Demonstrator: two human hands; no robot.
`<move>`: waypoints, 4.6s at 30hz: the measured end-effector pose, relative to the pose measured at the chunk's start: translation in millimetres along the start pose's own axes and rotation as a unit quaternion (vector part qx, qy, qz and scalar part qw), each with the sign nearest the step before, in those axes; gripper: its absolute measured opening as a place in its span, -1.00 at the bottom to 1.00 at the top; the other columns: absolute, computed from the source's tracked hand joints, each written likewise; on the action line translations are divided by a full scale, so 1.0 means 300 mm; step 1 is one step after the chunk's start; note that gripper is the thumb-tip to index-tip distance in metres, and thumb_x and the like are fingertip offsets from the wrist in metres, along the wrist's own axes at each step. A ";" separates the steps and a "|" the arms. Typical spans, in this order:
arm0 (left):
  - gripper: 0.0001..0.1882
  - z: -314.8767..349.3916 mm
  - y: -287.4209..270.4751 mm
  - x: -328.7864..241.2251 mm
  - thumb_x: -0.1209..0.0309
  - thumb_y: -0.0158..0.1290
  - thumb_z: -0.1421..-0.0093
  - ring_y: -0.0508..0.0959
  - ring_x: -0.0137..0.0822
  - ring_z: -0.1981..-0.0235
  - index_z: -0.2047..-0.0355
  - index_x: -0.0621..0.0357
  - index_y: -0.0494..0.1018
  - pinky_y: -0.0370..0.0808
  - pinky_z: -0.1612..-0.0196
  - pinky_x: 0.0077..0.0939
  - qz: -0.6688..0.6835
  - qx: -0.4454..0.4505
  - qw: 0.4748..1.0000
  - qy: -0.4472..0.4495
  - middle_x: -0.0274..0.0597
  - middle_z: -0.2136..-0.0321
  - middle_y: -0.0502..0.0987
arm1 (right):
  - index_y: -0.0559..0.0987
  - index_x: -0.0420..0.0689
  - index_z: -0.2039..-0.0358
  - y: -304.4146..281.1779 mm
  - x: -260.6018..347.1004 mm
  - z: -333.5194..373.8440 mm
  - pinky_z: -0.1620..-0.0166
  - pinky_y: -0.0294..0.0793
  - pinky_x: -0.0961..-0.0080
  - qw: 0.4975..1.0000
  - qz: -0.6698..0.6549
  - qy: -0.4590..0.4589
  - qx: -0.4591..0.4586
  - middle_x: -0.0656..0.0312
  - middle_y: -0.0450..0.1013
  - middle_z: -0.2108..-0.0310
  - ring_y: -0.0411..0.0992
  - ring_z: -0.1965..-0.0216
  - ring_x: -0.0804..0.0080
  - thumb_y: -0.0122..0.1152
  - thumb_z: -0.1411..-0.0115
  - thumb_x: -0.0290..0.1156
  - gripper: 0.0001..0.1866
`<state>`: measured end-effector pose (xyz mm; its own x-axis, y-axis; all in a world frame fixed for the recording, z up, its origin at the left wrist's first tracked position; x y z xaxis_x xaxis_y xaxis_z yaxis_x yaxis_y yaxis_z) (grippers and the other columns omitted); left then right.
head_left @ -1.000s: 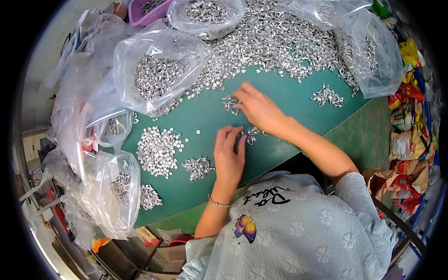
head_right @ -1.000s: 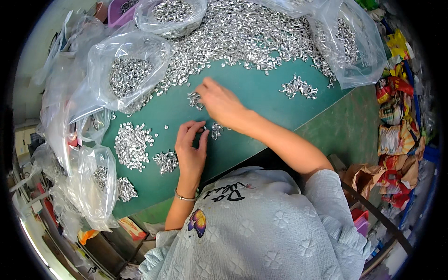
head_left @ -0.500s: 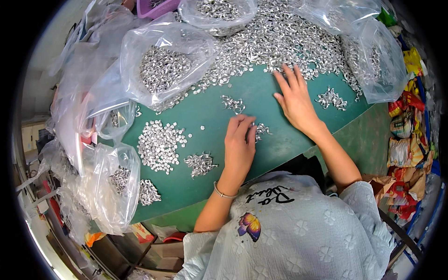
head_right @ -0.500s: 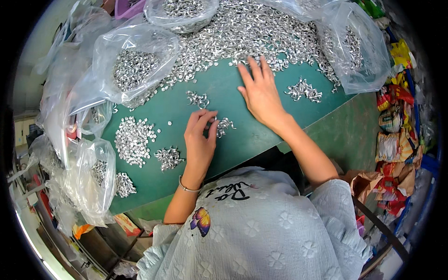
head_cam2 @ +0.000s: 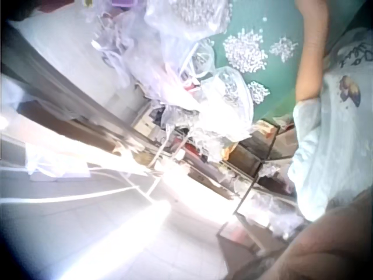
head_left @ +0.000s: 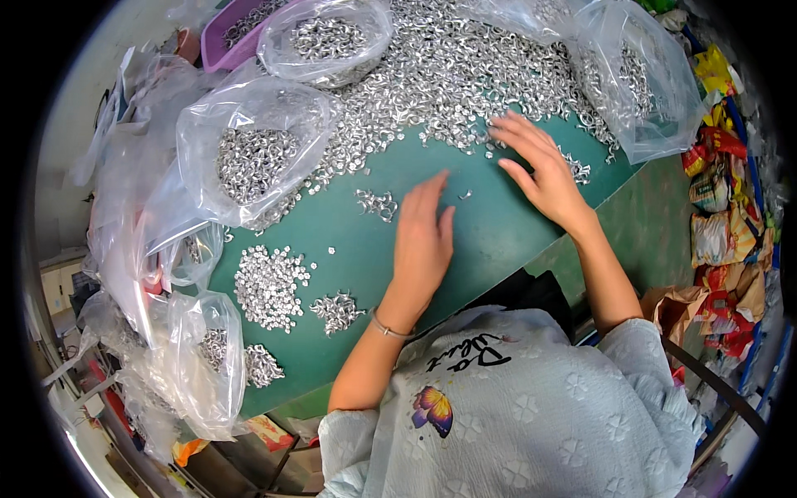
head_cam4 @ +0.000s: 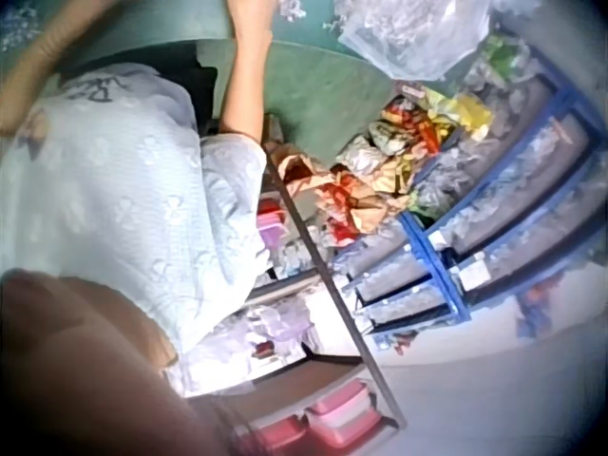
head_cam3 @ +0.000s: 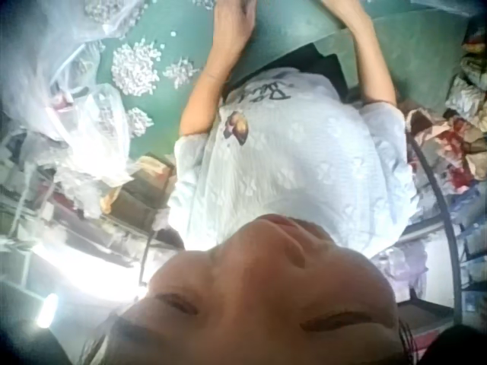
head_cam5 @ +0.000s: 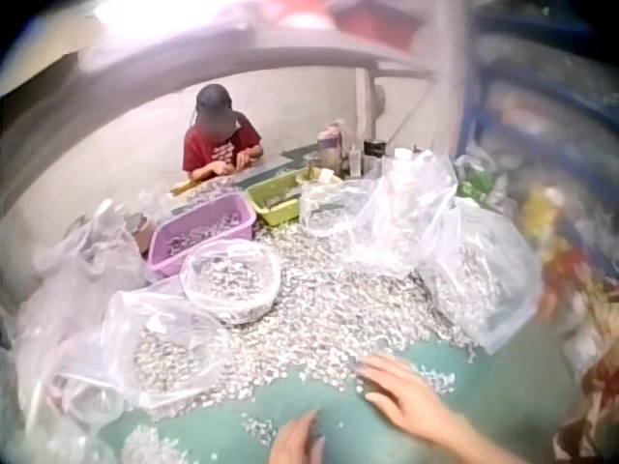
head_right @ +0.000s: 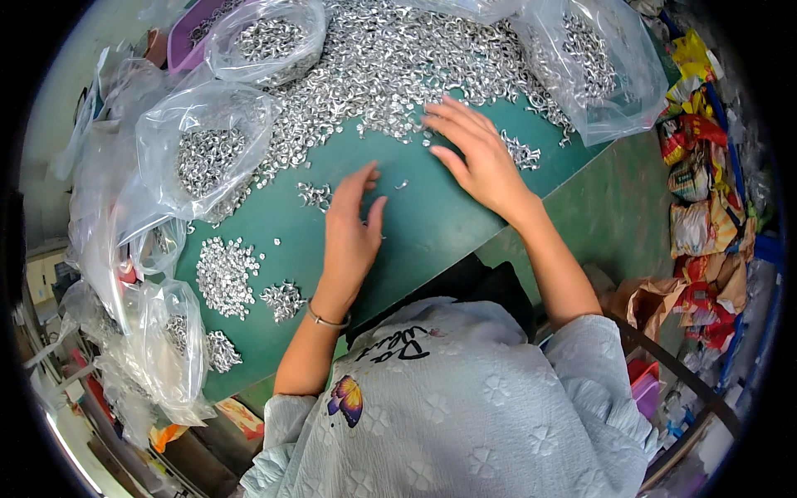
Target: The person picks up small metal components from a large pile and places them into a separate smaller group on a green workbench.
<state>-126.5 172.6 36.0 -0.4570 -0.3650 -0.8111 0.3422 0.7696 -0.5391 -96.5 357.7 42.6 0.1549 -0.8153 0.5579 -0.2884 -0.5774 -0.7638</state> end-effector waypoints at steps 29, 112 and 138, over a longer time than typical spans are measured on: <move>-0.65 0.050 0.011 0.002 0.59 0.08 -0.12 0.42 0.02 0.09 0.04 0.27 0.42 0.36 0.00 -0.20 -0.086 -0.003 0.996 0.021 0.02 0.09 0.41 | 0.54 -0.13 0.22 0.048 0.098 0.056 -0.01 0.29 0.20 0.999 0.033 -0.008 -0.032 0.13 0.37 0.05 0.30 -0.03 0.09 0.30 -0.01 -0.49 -0.73; -0.76 0.018 -0.109 0.121 0.52 0.16 -0.07 0.40 -0.16 0.15 0.20 0.20 0.51 0.23 0.13 -0.27 -0.227 -0.075 0.971 0.008 -0.17 0.20 0.42 | 0.58 -0.12 0.43 0.133 0.173 0.018 0.14 0.23 0.37 0.982 -0.008 -0.114 0.149 0.29 0.38 0.38 0.32 0.22 0.32 0.26 -0.03 -0.46 -0.93; -0.55 0.170 0.144 -0.061 0.66 0.03 -0.14 0.23 0.15 -0.22 -0.07 0.37 0.30 0.22 -0.25 -0.14 -0.070 0.088 0.991 0.075 0.15 -0.14 0.26 | 0.55 -0.16 0.23 0.085 0.076 0.044 0.14 0.32 0.28 0.999 0.037 0.015 0.024 0.16 0.40 0.25 0.35 0.16 0.15 0.28 -0.03 -0.48 -0.75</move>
<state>-61.5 185.7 16.0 -0.6221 -0.3707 -0.6897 0.3980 0.6089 -0.6862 -87.9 323.9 31.6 0.1063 -0.8545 0.5085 -0.2528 -0.5178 -0.8173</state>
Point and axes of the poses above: each hand's wrist, its own z-axis away from the middle knuckle, its own y-axis out of the palm, x = y × z, the point moved 6 cm from there along -z, towards the middle knuckle
